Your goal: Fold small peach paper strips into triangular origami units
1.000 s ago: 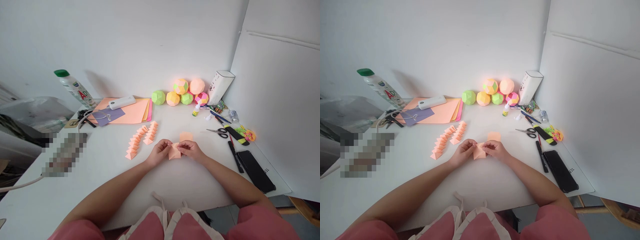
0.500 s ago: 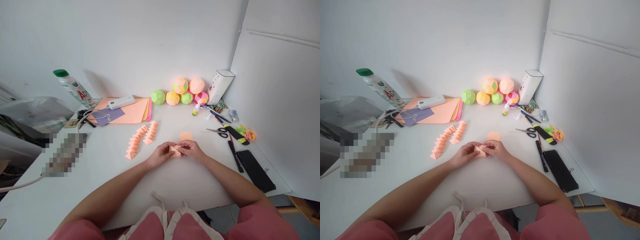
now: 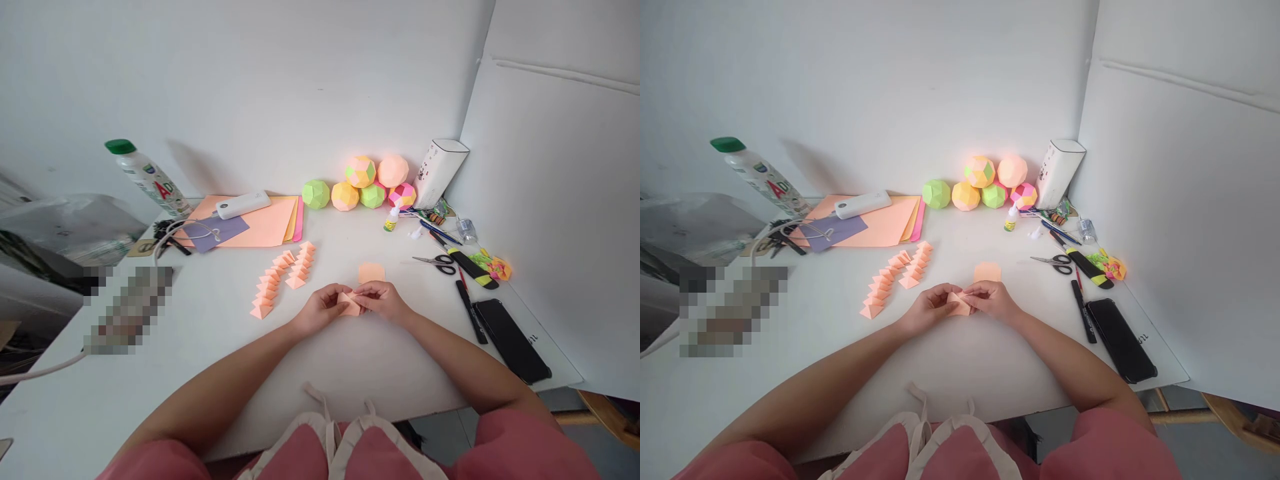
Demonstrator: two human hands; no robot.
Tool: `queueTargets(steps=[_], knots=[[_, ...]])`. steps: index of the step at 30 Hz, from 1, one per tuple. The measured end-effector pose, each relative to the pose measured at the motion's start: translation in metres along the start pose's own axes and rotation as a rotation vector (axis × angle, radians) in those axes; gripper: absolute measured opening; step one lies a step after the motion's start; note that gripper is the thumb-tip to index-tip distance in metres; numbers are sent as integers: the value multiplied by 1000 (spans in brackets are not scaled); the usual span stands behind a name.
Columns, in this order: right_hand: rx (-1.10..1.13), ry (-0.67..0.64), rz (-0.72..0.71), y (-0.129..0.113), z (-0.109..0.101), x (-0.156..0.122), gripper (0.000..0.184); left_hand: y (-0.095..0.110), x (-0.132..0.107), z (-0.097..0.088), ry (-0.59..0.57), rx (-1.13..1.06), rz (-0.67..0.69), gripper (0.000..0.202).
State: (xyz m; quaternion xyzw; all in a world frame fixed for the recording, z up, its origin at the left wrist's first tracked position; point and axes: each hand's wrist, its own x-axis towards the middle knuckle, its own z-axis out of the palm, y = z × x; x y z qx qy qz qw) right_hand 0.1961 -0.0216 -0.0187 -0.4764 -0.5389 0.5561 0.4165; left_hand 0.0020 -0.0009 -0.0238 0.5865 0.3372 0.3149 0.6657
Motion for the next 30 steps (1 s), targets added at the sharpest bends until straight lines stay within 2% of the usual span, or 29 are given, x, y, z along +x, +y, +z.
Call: queueTargets(steps=[13,30], knots=[[-17,0,-17,-2,2,-2,25,2,0,1,9,-46,4,34],[-40,-13,-47,-4,4,-4,20,-2,0,2,55,-99,-34,32]])
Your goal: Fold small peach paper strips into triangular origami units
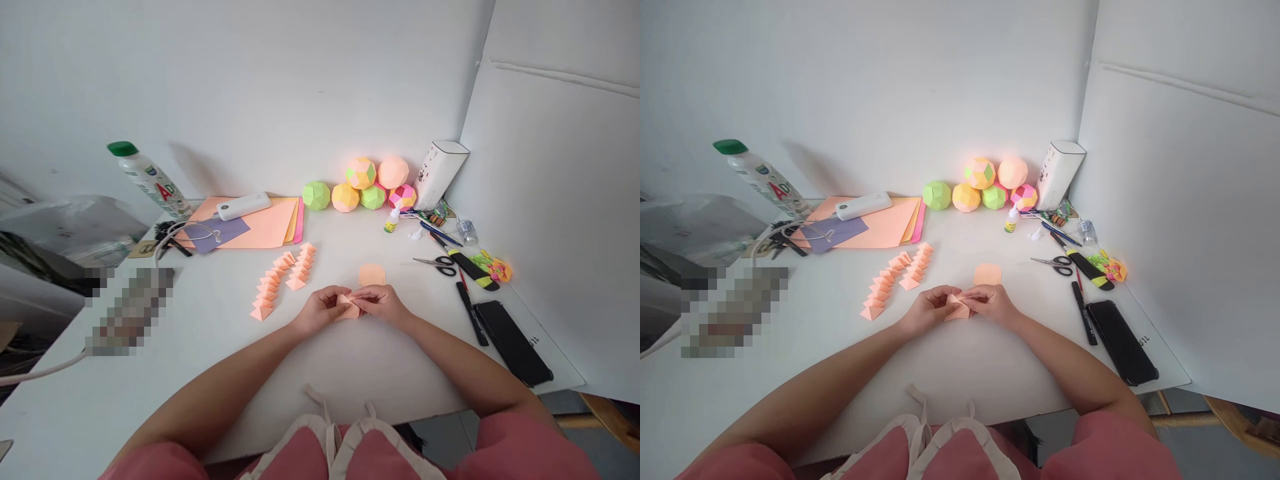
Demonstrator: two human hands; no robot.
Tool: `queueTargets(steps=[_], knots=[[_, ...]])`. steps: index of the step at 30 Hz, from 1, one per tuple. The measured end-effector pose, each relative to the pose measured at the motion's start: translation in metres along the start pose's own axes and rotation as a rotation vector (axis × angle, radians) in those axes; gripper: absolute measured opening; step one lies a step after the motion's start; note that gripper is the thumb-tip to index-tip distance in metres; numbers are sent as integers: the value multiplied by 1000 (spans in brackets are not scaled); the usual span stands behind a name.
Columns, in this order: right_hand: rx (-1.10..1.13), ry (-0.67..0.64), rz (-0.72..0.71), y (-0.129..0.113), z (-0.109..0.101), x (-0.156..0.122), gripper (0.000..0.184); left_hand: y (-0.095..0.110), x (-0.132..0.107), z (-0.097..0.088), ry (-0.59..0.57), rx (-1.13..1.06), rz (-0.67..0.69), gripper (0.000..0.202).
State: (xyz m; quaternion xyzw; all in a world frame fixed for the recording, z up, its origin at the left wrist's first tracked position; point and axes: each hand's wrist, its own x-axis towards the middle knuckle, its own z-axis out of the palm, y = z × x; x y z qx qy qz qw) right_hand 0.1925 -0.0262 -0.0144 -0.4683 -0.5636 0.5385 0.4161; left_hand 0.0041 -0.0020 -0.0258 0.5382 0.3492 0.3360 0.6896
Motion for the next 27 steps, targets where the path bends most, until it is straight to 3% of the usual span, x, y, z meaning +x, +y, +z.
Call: queueTargets(steps=[10,16,23,27], knots=[[-54,17,-22,4,0,-1,20,1,1,0,-11,62,23,31],[-107,-26,-25,0,0,-2,18,0,1,-1,-36,257,193,22],[-85,-49,-77,7,-3,1,19,-2,2,2,-7,49,69,30],[-86,-100,-126,6,-5,2,21,0,2,2,17,92,116,29]])
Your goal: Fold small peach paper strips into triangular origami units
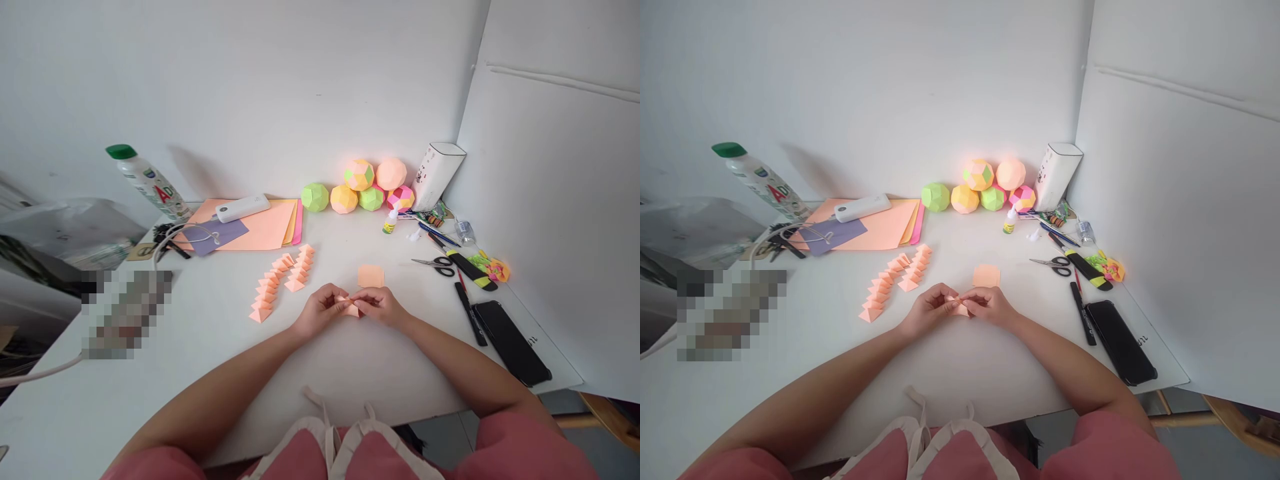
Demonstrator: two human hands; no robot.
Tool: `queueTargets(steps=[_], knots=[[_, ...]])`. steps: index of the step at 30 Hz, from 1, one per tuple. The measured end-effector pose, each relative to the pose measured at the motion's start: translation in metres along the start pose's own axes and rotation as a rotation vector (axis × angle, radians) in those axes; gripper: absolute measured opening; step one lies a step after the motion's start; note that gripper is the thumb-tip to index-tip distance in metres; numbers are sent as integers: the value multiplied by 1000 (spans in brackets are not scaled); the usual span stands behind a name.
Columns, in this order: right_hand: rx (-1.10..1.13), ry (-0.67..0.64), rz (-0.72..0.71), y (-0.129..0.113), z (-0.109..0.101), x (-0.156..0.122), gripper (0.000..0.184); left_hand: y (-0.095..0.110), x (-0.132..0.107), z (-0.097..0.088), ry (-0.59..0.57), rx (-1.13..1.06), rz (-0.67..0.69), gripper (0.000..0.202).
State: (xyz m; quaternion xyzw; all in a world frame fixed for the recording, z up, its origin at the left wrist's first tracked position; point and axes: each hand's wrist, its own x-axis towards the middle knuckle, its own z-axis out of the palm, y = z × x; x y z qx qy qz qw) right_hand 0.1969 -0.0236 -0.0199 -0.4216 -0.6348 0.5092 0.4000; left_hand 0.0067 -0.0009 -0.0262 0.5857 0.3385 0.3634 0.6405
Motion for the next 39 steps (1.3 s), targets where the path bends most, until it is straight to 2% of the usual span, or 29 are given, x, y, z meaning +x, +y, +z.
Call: queueTargets(steps=[4,8,12,17,23,28,33,39], knots=[[3,-14,-9,0,0,0,25,2,0,0,37,178,104,25],[-27,7,1,1,2,0,23,4,-1,0,-17,265,96,25],[-28,41,11,0,3,-1,23,5,-1,0,-19,325,142,28],[-46,99,57,1,4,-1,24,5,-1,-1,-2,298,161,27],[-46,93,120,7,1,0,34,11,-2,0,8,280,214,26],[-20,54,130,2,1,1,27,14,-1,1,-29,273,279,25],[-16,28,129,-3,0,1,26,14,-1,1,-72,215,258,27],[-23,34,120,1,0,2,28,6,-1,-2,-14,176,188,22]])
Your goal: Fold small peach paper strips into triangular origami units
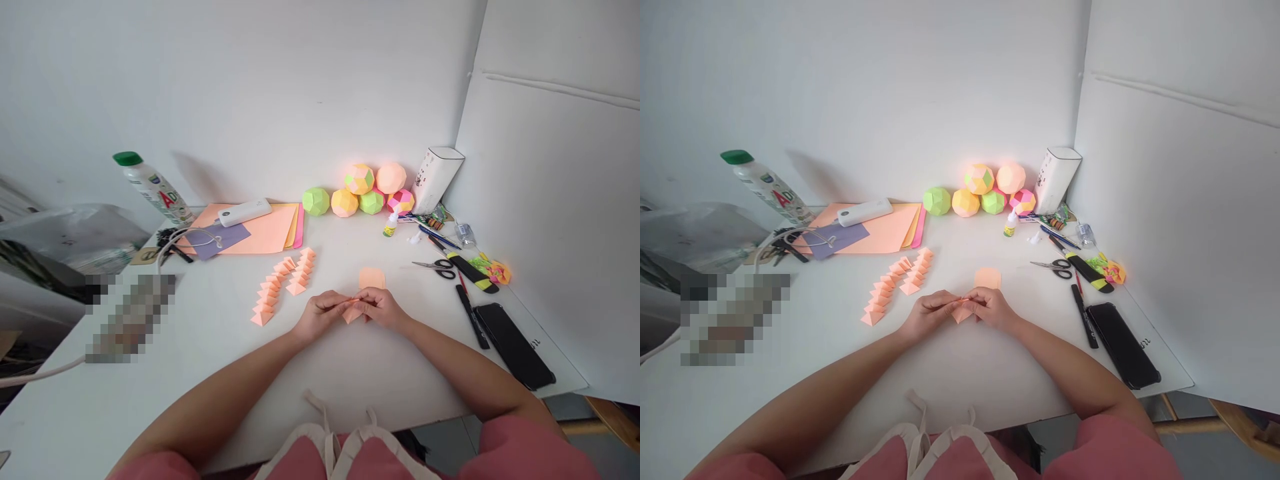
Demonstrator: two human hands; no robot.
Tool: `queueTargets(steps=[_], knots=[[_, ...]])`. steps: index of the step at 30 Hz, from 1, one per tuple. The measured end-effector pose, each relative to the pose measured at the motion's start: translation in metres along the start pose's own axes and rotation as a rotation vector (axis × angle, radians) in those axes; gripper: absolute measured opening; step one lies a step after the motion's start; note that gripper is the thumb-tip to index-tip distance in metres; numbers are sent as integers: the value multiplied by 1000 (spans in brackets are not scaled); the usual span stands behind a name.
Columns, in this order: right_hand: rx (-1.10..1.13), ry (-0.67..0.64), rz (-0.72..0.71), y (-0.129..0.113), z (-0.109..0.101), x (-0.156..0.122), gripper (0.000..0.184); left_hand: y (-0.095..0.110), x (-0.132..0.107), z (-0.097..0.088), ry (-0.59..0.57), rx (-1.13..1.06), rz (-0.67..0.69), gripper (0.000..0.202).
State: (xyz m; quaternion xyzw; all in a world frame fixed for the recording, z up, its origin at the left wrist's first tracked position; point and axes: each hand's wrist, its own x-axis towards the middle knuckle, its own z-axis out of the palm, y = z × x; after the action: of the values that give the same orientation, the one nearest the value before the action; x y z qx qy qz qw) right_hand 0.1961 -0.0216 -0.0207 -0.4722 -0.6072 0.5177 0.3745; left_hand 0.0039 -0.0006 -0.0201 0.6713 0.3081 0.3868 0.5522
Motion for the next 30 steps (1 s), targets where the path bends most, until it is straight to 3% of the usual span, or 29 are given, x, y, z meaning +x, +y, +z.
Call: queueTargets(steps=[15,30], knots=[[-14,11,-27,-2,2,1,21,1,0,1,29,-77,-98,20],[-151,-32,-57,-5,3,-1,22,-1,-3,3,27,69,-166,25]])
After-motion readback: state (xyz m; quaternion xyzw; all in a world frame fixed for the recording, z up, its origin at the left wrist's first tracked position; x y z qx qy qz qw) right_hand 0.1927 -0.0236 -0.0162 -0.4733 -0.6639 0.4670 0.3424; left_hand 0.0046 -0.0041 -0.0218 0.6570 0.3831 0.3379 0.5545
